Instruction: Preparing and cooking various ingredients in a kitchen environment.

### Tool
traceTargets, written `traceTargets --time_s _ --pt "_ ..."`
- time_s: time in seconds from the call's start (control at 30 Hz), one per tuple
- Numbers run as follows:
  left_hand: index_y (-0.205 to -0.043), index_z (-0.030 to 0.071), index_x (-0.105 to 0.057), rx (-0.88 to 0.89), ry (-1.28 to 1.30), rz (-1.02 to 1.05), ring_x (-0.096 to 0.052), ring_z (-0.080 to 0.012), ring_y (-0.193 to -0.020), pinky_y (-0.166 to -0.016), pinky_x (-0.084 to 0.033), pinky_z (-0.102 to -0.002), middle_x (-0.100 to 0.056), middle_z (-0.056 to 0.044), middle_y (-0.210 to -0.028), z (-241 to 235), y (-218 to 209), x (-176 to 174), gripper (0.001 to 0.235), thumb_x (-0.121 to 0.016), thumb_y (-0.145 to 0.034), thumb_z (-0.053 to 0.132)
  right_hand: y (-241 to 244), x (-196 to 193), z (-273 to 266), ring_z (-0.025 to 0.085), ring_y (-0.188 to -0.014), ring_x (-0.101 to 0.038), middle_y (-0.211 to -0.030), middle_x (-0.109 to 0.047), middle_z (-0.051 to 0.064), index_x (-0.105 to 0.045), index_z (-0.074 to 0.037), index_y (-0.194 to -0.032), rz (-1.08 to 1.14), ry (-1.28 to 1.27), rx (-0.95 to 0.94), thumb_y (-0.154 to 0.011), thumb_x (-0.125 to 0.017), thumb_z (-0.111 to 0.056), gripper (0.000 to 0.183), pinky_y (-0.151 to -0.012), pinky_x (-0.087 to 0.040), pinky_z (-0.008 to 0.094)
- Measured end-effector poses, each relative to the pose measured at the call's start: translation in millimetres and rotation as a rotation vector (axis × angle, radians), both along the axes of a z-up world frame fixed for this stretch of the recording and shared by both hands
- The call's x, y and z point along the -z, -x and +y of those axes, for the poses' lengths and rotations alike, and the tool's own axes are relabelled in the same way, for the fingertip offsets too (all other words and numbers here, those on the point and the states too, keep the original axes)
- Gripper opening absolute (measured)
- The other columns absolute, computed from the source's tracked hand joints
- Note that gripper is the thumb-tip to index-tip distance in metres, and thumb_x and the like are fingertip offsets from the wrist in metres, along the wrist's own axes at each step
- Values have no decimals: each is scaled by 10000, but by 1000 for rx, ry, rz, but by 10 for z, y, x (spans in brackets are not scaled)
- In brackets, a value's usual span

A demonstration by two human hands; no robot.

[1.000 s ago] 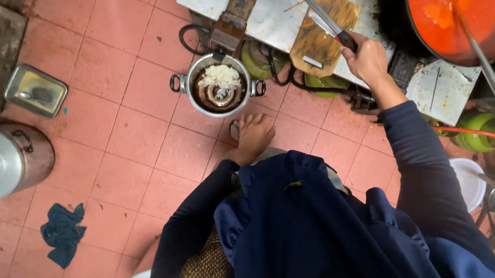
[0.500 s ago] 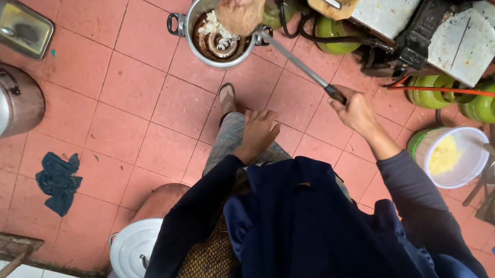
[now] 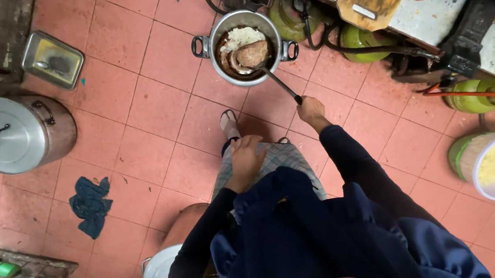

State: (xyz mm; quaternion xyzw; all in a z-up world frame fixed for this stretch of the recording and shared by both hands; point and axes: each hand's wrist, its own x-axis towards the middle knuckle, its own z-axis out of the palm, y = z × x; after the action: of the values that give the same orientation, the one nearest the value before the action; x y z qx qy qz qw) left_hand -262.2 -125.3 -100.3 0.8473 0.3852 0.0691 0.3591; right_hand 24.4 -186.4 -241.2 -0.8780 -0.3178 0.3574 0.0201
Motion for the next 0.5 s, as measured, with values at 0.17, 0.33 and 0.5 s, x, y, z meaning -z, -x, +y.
traceTargets --time_s 0.17,0.33,0.5 --pt "-1202 99 -674 13 -2 5 -558 -316 -1212 -1147 -288 -589 -664 -81 -1229 418 158 -15 317 -699 -934 266 11 382 453 394 -1096 -690 -1118 -725 221 -747 -45 -1129 -17 157 -8 -960 -631 -268 303 -918 -549 472" --pt "-1173 109 -683 7 4 -31 -570 -313 -1196 -1128 -300 -559 -671 -85 -1207 690 62 -140 315 -702 -901 267 3 -36 621 389 -1093 -689 -1118 -729 221 -739 -56 -1151 -49 176 -22 -941 -652 -284 322 -914 -547 473" --pt "-1037 128 -671 138 -70 -38 -600 -312 -1097 -1069 -384 -543 -664 -61 -1061 877 -23 -263 219 -723 -881 272 -68 -637 494 385 -1054 -692 -1091 -741 190 -750 -189 -1189 -69 73 86 -934 -656 -334 307 -905 -542 488"
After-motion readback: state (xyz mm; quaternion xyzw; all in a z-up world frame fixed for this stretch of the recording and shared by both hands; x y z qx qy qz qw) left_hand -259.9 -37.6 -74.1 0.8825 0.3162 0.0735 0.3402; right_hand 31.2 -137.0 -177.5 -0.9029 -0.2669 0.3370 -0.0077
